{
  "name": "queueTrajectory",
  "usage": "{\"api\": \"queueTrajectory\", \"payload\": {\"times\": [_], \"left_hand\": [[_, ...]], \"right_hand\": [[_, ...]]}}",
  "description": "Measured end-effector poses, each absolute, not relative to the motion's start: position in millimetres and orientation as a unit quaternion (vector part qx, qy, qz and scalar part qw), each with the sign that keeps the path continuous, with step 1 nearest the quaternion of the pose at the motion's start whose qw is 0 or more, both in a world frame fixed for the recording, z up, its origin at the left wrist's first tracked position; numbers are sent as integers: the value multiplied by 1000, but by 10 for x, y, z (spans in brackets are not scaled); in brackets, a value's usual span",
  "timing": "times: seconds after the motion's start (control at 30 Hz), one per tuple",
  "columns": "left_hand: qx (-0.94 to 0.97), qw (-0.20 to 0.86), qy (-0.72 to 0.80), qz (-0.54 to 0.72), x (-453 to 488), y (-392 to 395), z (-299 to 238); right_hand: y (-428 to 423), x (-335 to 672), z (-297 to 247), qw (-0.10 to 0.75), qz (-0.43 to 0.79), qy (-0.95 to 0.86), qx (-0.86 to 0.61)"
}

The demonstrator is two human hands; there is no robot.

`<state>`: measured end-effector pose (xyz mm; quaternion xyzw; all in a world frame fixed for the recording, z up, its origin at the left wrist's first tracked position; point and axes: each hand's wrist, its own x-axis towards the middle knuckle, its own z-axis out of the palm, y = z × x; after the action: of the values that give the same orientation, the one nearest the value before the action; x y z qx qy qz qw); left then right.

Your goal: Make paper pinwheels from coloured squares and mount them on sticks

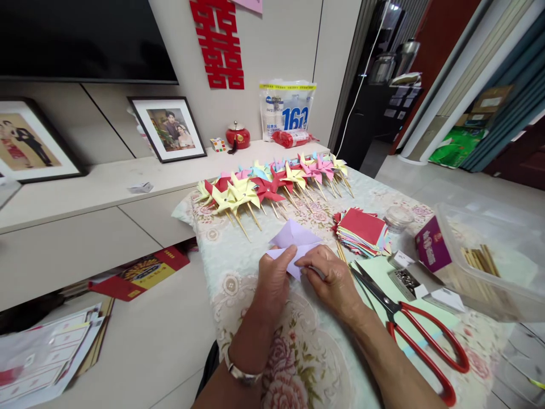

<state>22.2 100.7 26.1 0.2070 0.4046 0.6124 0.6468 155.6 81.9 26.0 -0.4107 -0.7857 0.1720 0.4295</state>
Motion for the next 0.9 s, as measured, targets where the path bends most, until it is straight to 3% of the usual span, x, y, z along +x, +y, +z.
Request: {"api": "queueTrajectory", "payload": {"times": [0.43,0.9], "left_hand": [[215,656,397,605,232,977,280],[265,631,433,586,268,952,277]], "right_hand": [[806,1540,294,420,198,-786,-408],[806,1515,370,431,353,-645,-524]]}}
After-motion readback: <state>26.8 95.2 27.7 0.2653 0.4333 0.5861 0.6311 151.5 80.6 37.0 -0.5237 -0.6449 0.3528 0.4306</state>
